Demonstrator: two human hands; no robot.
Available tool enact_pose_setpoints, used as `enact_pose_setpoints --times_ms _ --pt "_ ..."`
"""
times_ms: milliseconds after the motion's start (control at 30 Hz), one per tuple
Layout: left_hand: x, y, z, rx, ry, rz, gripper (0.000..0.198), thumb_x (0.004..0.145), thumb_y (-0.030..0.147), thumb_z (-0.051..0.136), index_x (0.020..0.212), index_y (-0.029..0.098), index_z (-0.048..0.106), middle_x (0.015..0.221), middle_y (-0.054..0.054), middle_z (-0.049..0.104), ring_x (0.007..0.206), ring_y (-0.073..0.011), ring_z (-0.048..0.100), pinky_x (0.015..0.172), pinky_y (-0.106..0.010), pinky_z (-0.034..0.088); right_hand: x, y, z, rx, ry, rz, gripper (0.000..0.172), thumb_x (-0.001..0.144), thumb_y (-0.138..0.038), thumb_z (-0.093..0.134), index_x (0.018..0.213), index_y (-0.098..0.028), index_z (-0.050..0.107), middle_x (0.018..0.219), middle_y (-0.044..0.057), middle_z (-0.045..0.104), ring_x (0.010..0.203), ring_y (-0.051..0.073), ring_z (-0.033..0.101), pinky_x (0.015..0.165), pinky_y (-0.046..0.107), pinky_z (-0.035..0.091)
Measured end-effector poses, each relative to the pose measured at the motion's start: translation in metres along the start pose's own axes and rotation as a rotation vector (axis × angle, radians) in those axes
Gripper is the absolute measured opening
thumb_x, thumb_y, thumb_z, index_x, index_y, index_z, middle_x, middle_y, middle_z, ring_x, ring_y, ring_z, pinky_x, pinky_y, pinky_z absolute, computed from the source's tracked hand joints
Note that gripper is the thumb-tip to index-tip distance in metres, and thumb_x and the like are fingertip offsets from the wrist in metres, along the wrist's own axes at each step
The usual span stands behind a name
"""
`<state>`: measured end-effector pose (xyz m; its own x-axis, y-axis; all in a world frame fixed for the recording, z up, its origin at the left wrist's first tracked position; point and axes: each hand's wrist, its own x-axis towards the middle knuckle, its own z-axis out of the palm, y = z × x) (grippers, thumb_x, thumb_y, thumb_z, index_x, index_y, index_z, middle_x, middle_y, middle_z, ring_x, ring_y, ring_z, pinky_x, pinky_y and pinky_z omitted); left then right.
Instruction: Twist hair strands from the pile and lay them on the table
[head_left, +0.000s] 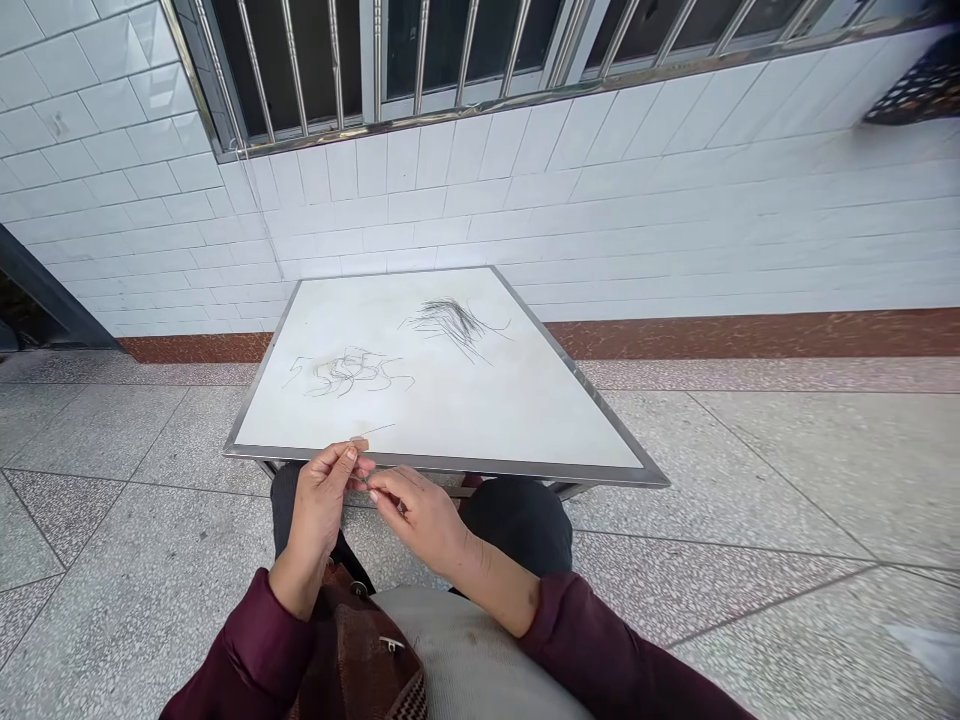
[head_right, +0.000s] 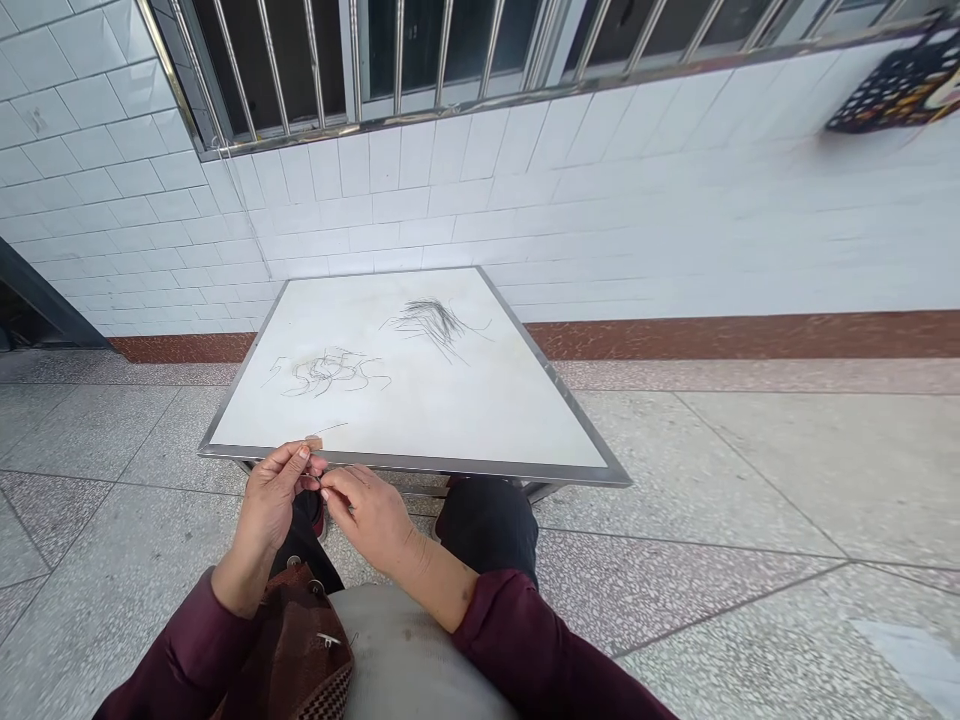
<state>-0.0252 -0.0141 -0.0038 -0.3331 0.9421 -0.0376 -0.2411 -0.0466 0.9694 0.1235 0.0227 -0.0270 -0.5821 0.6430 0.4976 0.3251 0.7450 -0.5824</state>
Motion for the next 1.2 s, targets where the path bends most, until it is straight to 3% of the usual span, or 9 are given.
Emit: enact_pose_setpoints --times_ms 233,500,600,767,900,1067,1200 --pt "-0.003 -0.001 0.000 0.116 0.022 0.008 0.034 0.083 0.044 0.067 0.099 0.015 0.075 0.084 -0.008 0.075 0.072 -0.0151 0.065 0.064 -0.024 0.051 -0.003 0.007 0.003 0.001 -0.019 -0.078 0.017 0.099 -0.020 0.045 0.096 -0.022 0.062 0.088 0.004 0.068 0.082 0.019 0.061 0.074 0.033 0.051" --pt "-0.005 -0.001 0.002 0.069 0.093 -0.028 0.037 0.079 0.045 0.070 0.098 0.014 0.076 0.079 -0.009 0.075 0.067 -0.0150 0.065 0.060 -0.024 0.051 -0.007 0.006 0.005 0.004 0.016 -0.065 0.018 0.100 -0.027 0.044 0.095 -0.022 0.061 0.086 0.005 0.065 0.081 0.020 0.061 0.072 0.034 0.052" --pt "-0.004 -0.002 0.002 -0.051 0.092 -0.033 0.035 0.076 0.043 0.073 0.095 0.014 0.076 0.084 -0.010 0.076 0.068 -0.0148 0.066 0.058 -0.023 0.051 -0.008 0.004 0.008 0.208 -0.006 0.043 0.022 0.100 -0.030 0.042 0.091 -0.022 0.060 0.080 0.003 0.062 0.074 0.017 0.057 0.068 0.031 0.050" --pt "-0.005 -0.002 0.005 -0.207 0.046 -0.048 0.028 0.076 0.039 0.075 0.089 0.014 0.075 0.080 -0.007 0.076 0.059 -0.0104 0.062 0.050 -0.019 0.045 -0.008 -0.001 0.011 0.947 -0.224 0.391 0.029 0.095 -0.047 0.049 0.090 -0.020 0.057 0.067 -0.004 0.047 0.056 0.010 0.043 0.054 0.023 0.040" --pt "-0.007 0.001 0.009 -0.253 0.016 -0.063 0.028 0.076 0.038 0.077 0.089 0.014 0.075 0.076 -0.006 0.075 0.060 -0.0107 0.063 0.052 -0.019 0.046 -0.009 -0.002 0.009 1.310 -0.246 0.534 0.035 0.086 -0.054 0.063 0.084 -0.020 0.054 0.065 -0.005 0.039 0.054 0.009 0.031 0.049 0.021 0.029" --pt "-0.006 0.002 0.014 -0.304 0.007 -0.117 0.031 0.073 0.042 0.079 0.085 0.014 0.075 0.072 -0.005 0.073 0.057 -0.0092 0.061 0.051 -0.018 0.044 -0.011 -0.001 0.008 1.444 -0.308 0.605 0.036 0.083 -0.054 0.066 0.085 -0.021 0.051 0.064 -0.006 0.035 0.053 0.009 0.026 0.046 0.021 0.026" --pt "-0.006 0.001 0.016 -0.296 0.063 -0.081 0.029 0.072 0.040 0.079 0.086 0.015 0.075 0.070 -0.003 0.072 0.057 -0.0085 0.059 0.055 -0.019 0.046 -0.012 0.001 0.008 1.273 -0.238 0.500 0.033 0.087 -0.054 0.060 0.092 -0.022 0.054 0.067 -0.005 0.039 0.052 0.009 0.032 0.047 0.021 0.031"
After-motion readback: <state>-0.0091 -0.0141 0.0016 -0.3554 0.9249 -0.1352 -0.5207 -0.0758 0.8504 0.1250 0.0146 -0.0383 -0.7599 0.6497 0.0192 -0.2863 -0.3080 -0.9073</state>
